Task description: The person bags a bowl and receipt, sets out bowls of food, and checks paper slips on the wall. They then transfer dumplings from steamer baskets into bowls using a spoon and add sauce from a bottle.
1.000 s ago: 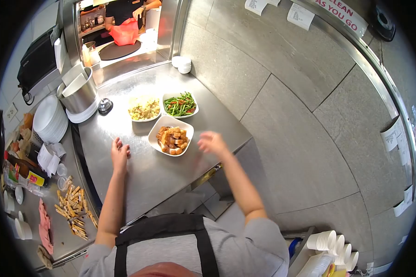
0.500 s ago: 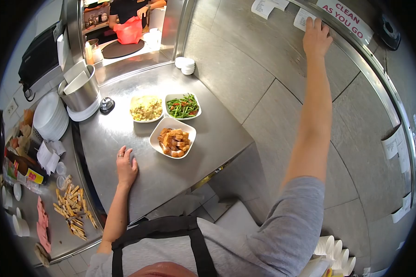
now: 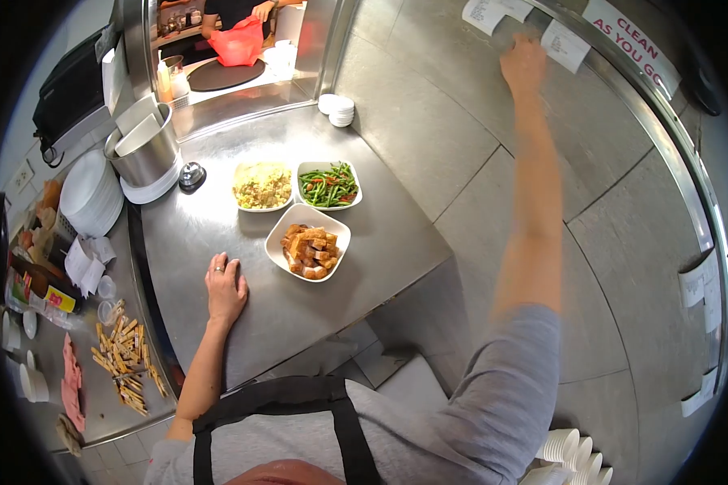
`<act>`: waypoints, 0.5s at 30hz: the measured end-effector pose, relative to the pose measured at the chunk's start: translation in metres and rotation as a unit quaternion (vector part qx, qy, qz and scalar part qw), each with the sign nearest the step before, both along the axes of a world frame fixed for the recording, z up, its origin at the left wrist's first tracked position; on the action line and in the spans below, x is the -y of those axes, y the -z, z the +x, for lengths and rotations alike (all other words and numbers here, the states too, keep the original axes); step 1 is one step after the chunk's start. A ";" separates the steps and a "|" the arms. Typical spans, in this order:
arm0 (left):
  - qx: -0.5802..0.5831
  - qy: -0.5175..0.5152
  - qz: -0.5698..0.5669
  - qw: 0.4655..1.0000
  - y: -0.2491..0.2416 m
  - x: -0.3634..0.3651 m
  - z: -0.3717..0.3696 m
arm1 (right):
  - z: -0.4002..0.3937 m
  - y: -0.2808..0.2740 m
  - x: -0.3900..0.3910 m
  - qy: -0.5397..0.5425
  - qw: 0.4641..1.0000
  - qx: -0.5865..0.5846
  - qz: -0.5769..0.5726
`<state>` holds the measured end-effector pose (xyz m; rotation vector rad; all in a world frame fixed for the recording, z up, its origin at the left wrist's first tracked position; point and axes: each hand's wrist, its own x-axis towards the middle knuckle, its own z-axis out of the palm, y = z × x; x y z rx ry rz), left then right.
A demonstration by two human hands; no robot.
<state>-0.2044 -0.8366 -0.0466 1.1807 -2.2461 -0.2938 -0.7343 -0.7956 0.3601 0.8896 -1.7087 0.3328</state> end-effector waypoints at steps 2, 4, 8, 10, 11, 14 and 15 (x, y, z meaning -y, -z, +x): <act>0.003 0.000 0.004 1.000 -0.004 0.000 0.000 | -0.012 0.014 0.032 -0.147 0.971 0.160 -0.098; 0.000 0.000 -0.003 1.000 -0.005 0.001 0.000 | -0.019 0.016 0.063 -0.235 0.925 0.255 -0.153; -0.027 0.003 0.000 1.000 -0.005 0.000 0.002 | -0.061 0.013 0.121 -0.486 0.731 0.408 -0.250; -0.031 0.005 -0.005 1.000 -0.004 0.001 0.002 | -0.044 0.009 0.132 -0.471 0.675 0.493 -0.283; -0.026 0.004 -0.003 1.000 -0.005 0.000 0.002 | -0.032 0.003 0.131 -0.458 0.646 0.532 -0.299; -0.010 -0.003 -0.016 1.000 -0.002 0.003 0.002 | -0.036 0.036 0.174 -0.506 0.515 0.616 -0.316; -0.005 -0.003 -0.025 1.000 0.001 0.004 0.001 | -0.032 0.052 0.186 -0.534 0.462 0.633 -0.318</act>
